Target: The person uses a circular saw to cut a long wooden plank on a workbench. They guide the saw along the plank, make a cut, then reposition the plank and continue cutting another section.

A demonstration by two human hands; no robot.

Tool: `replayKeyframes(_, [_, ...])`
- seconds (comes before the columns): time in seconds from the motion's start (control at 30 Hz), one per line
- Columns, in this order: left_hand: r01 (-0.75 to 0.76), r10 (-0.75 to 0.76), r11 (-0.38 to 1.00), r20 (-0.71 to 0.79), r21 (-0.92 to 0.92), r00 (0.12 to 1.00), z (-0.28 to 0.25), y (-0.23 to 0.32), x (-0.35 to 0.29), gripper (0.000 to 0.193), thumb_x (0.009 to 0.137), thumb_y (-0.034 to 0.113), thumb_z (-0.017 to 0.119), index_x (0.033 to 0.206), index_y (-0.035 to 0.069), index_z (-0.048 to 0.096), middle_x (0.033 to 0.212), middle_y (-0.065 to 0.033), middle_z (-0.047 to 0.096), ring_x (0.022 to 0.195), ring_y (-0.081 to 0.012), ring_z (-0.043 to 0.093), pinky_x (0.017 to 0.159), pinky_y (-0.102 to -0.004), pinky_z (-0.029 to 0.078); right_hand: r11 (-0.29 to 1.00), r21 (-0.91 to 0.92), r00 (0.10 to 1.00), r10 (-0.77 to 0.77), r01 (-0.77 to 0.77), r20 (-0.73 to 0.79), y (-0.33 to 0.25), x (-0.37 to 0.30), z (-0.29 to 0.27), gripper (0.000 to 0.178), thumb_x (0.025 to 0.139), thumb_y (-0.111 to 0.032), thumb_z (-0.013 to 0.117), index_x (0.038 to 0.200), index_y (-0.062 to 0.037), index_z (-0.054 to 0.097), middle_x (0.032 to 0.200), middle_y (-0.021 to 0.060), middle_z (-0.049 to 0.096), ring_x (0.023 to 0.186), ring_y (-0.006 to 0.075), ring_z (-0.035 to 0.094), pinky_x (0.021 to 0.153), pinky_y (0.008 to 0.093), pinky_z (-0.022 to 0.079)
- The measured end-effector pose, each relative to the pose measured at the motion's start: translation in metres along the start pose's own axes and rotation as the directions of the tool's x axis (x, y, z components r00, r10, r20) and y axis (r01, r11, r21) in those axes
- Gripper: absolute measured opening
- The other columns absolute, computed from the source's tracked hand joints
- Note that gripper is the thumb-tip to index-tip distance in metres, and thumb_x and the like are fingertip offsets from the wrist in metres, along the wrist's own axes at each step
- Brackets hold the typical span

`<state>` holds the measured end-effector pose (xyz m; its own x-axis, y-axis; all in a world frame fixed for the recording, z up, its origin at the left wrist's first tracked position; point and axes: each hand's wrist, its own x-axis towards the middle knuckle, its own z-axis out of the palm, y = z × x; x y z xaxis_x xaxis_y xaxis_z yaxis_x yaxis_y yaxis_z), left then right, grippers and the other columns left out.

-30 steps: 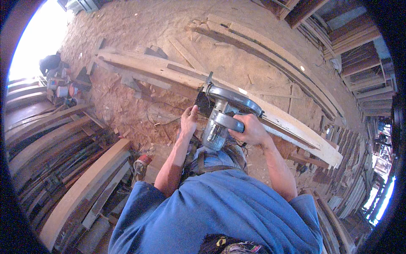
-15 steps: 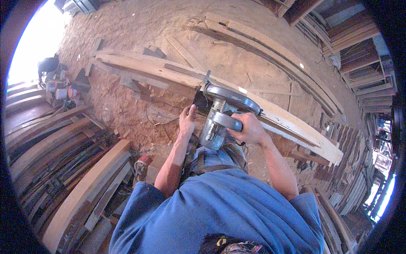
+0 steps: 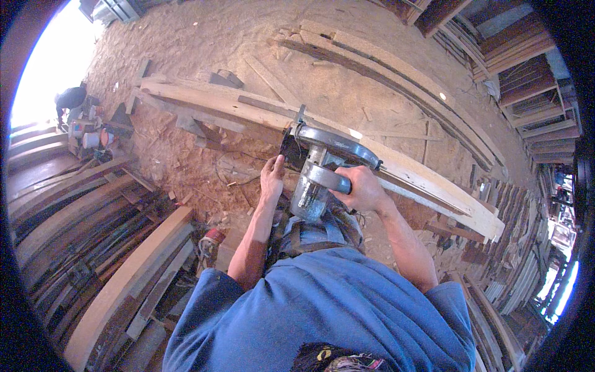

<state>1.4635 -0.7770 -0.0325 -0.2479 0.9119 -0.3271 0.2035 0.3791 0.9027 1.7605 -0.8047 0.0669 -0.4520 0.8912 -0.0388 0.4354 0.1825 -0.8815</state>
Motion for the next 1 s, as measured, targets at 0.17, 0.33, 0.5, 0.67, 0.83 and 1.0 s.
replayKeyframes(0.17, [0.016, -0.015, 0.999, -0.026, 0.041, 1.0, 0.001, 0.002, 0.0, 0.049, 0.103, 0.048, 0.068, 0.111, 0.0, 0.072, 0.073, 0.003, 0.058, 0.065, -0.0075, 0.051, 0.059, -0.0263, 0.041, 0.999, -0.014, 0.999, -0.032, 0.032, -0.015, 0.001, 0.002, 0.001, 0.025, 0.076, -0.02, 0.08, 0.096, -0.006, 0.072, 0.085, 0.0216, 0.073, 0.086, 0.0444, 0.071, 0.078, 0.0519, 0.056])
replayKeyframes(0.33, [-0.026, 0.026, 1.0, -0.031, -0.01, 0.999, 0.0, -0.002, 0.001, 0.046, 0.103, 0.047, 0.067, 0.111, 0.002, 0.073, 0.074, 0.0037, 0.057, 0.065, -0.0076, 0.05, 0.059, -0.0262, 0.04, 0.999, -0.035, 0.999, -0.034, 0.033, -0.011, 0.0, 0.003, 0.002, 0.023, 0.077, -0.019, 0.08, 0.094, -0.0058, 0.072, 0.083, 0.0214, 0.072, 0.085, 0.0445, 0.071, 0.077, 0.0524, 0.056])
replayKeyframes(0.5, [0.001, -0.003, 0.996, -0.024, -0.086, 1.0, 0.001, -0.002, 0.003, 0.041, 0.104, 0.045, 0.068, 0.11, 0.005, 0.073, 0.074, 0.0052, 0.056, 0.064, -0.0067, 0.047, 0.057, -0.0251, 0.036, 0.999, 0.006, 0.999, -0.049, 0.049, -0.016, -0.003, 0.004, 0.001, 0.022, 0.077, -0.018, 0.079, 0.093, -0.0058, 0.071, 0.084, 0.0214, 0.072, 0.086, 0.0445, 0.071, 0.078, 0.0526, 0.056])
replayKeyframes(0.67, [0.079, -0.082, 0.994, -0.036, -0.081, 0.996, 0.0, 0.004, -0.001, 0.04, 0.103, 0.044, 0.069, 0.112, 0.006, 0.072, 0.072, 0.0059, 0.054, 0.062, -0.0051, 0.046, 0.054, -0.0235, 0.035, 0.997, -0.043, 0.998, -0.058, 0.057, -0.015, -0.004, 0.005, 0.0, 0.025, 0.076, -0.018, 0.08, 0.095, -0.005, 0.071, 0.086, 0.0216, 0.073, 0.088, 0.0444, 0.071, 0.079, 0.052, 0.056])
replayKeyframes(0.83, [0.038, -0.039, 0.993, -0.012, -0.11, 0.999, -0.001, 0.007, -0.001, 0.041, 0.103, 0.044, 0.069, 0.114, 0.005, 0.071, 0.072, 0.0054, 0.054, 0.061, -0.005, 0.046, 0.054, -0.0237, 0.036, 0.998, -0.028, 0.999, -0.053, 0.053, -0.003, -0.003, 0.006, 0.001, 0.028, 0.075, -0.018, 0.081, 0.096, -0.0037, 0.071, 0.087, 0.0224, 0.073, 0.089, 0.0447, 0.071, 0.08, 0.0518, 0.057])
replayKeyframes(1.0, [0.014, -0.017, 0.991, -0.025, -0.131, 1.0, 0.0, 0.002, 0.002, 0.043, 0.103, 0.044, 0.068, 0.114, 0.002, 0.071, 0.072, 0.0047, 0.054, 0.061, -0.0054, 0.047, 0.054, -0.0242, 0.037, 0.999, -0.026, 0.999, -0.043, 0.043, 0.01, -0.001, 0.006, 0.002, 0.029, 0.074, -0.018, 0.082, 0.097, -0.0026, 0.07, 0.088, 0.0235, 0.073, 0.091, 0.0451, 0.071, 0.081, 0.0517, 0.057])
